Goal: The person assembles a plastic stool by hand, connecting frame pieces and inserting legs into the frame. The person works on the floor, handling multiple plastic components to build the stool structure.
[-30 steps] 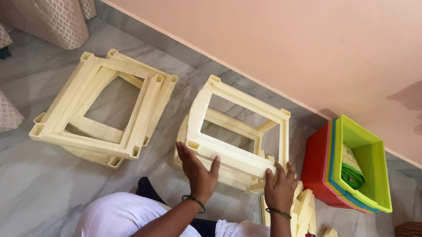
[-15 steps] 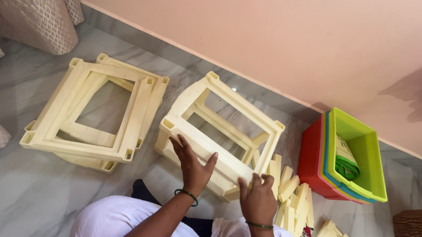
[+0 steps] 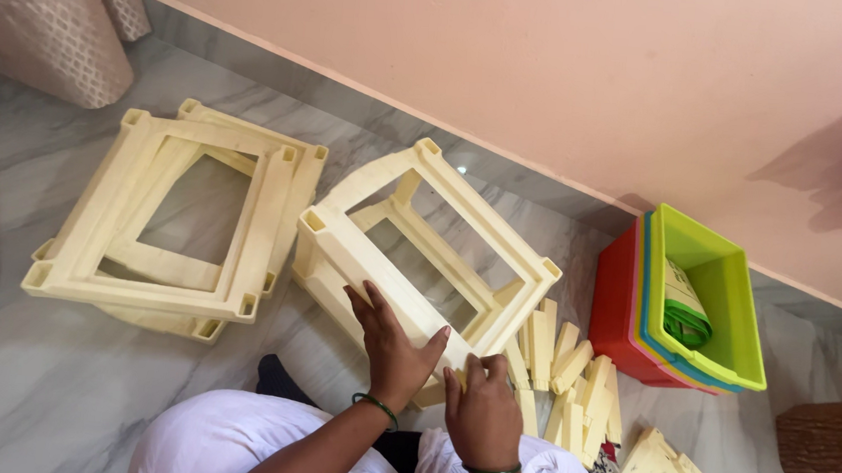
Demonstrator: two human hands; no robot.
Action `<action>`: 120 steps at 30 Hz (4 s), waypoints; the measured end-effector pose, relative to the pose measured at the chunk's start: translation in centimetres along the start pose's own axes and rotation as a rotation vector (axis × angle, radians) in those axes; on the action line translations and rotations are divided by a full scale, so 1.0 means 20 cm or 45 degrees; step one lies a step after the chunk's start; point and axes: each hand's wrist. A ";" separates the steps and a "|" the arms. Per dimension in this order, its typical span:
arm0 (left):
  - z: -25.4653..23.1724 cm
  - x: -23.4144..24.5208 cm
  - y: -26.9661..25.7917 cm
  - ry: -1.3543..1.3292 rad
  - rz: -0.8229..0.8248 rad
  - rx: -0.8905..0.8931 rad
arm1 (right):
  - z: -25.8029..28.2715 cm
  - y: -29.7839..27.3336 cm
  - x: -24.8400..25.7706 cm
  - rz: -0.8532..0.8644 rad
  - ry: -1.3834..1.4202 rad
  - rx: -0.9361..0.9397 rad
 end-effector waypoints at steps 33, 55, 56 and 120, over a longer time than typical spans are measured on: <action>0.03 0.10 0.18 0.448 0.235 -0.281 | -0.41 0.22 -0.25 -0.018 0.237 0.386; -0.07 0.30 0.18 0.714 0.909 -0.609 | -0.97 0.31 -1.02 1.051 -0.015 -0.386; -0.08 0.28 0.17 0.731 0.903 -0.586 | -0.96 0.33 -1.00 1.042 -0.076 -0.421; -0.32 -0.42 0.57 0.945 1.363 -0.568 | -0.46 0.33 -0.26 0.131 0.953 0.118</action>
Point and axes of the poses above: each hand's wrist, its own y-axis towards the middle knuckle, its own x-axis out of the back of the hand, z = x × y, and after that the axes turned 9 degrees about -x, right-handed
